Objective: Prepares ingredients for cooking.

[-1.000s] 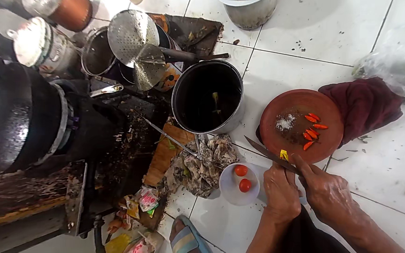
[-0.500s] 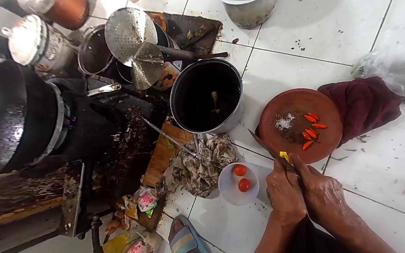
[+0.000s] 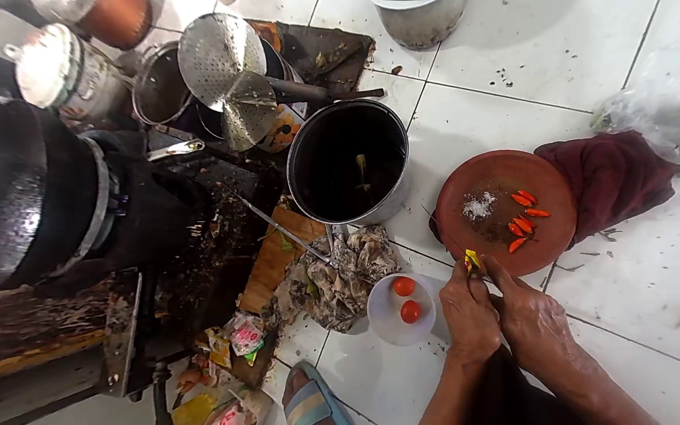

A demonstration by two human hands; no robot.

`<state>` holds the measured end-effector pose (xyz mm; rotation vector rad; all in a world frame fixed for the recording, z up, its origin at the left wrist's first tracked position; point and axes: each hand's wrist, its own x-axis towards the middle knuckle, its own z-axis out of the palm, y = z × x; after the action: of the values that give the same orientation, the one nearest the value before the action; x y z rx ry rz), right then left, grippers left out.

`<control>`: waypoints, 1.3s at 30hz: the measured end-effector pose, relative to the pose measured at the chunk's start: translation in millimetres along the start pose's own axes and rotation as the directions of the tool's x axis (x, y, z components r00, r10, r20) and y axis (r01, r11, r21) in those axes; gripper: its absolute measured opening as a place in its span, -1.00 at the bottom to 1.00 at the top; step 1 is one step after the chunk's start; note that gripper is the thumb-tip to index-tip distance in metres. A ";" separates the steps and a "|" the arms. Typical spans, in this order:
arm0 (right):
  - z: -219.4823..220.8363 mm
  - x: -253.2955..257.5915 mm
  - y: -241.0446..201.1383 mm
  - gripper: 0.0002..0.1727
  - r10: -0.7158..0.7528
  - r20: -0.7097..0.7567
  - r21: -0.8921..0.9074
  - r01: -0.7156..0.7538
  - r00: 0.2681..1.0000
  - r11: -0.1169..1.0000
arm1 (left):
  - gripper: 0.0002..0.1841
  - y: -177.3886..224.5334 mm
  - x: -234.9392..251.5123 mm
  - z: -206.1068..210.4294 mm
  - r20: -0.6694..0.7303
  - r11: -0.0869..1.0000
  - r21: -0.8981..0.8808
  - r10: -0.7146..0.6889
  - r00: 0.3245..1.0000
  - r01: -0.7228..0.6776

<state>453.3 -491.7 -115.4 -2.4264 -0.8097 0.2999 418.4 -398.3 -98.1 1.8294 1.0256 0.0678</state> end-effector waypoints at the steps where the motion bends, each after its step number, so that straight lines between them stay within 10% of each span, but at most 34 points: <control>1: 1.2 -1.0 1.2 -0.41 -0.001 -0.009 0.005 0.001 1.000 1.000 | -0.77 1.7 -1.2 0.4 0.004 1.000 -0.017 -0.002 1.000 0.002; 11: 0.4 -2.5 4.2 -0.40 0.103 0.011 0.115 -0.104 0.995 0.988 | -0.72 -10.5 -12.3 15.4 -0.061 0.971 0.171 0.182 0.981 -0.169; 21: -30.5 25.8 1.2 -0.46 0.299 0.515 0.218 -0.460 0.803 0.861 | -0.71 -29.6 0.4 7.6 -0.034 0.955 0.169 0.253 0.967 -0.244; 29: -24.2 7.2 3.5 -0.46 0.331 0.410 0.254 -0.455 0.850 0.853 | -0.67 -37.1 -1.8 13.9 0.032 0.905 0.118 0.408 0.912 -0.409; 34: -35.4 22.6 19.4 -0.59 0.364 0.580 0.475 -0.666 0.728 0.575 | -0.59 -45.2 -4.9 14.3 0.148 0.964 -0.087 0.262 0.954 -0.251; 39: -24.9 -13.9 56.4 -0.62 0.428 0.279 0.570 -0.507 0.860 0.647 | -0.78 -27.8 5.1 3.1 0.258 0.913 -0.406 0.078 0.963 0.035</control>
<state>478.8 -548.4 -126.9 -1.9244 -0.0472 0.7897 406.1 -393.1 -123.2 1.4206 0.7331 0.0408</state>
